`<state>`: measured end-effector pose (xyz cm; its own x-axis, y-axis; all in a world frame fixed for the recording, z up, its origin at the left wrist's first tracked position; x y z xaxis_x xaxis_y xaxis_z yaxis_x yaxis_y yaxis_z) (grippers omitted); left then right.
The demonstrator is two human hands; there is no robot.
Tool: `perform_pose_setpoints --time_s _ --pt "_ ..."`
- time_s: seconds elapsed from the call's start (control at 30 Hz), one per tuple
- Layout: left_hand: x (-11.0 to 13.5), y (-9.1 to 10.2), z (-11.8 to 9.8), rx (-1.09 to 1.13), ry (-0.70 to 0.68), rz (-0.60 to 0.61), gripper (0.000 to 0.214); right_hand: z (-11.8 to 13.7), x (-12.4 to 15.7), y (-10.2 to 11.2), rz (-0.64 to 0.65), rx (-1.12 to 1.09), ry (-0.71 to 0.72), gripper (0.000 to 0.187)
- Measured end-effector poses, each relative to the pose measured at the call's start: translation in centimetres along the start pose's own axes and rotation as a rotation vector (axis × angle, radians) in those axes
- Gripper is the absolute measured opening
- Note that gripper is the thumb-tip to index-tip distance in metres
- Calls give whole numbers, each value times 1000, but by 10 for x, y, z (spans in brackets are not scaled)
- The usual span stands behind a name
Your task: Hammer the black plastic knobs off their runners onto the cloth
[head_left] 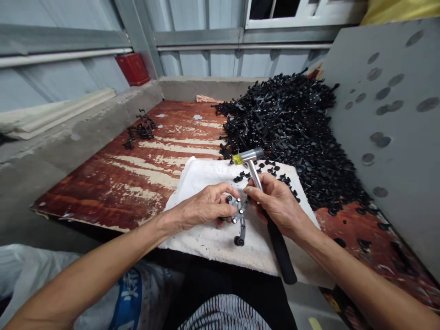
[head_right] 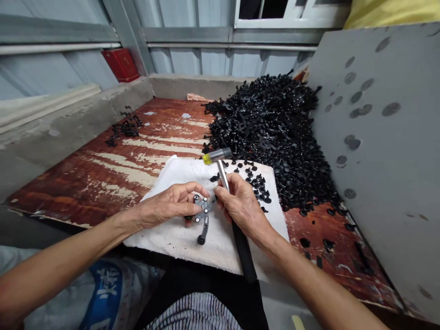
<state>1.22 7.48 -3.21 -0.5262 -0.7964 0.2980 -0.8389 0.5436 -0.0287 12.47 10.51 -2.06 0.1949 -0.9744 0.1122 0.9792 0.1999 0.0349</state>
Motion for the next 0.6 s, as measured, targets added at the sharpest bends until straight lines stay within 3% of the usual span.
perform_pose_setpoints --time_s 0.07,0.2,0.43,0.6 --pt "1 9 7 112 49 -86 37 -1 2 5 -43 -21 6 23" --pt "1 18 22 327 172 -184 18 1 8 13 -108 -63 32 25" --pt "-2 20 29 642 188 -225 8 2 16 20 -177 -117 62 27" --pt "-2 20 28 750 162 -289 9 0 18 26 -234 -172 80 30"
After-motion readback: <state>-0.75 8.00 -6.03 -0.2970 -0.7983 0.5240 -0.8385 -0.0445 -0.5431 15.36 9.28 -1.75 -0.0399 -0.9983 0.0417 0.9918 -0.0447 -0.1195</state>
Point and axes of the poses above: each hand's wrist, its own x-axis away from the middle knuckle, its own y-axis out of the back of the hand, z = x × y, the point moved 10 cm from there along -x, towards the middle knuckle, and after that the axes turned 1 degree about z, right-handed, at the moved point
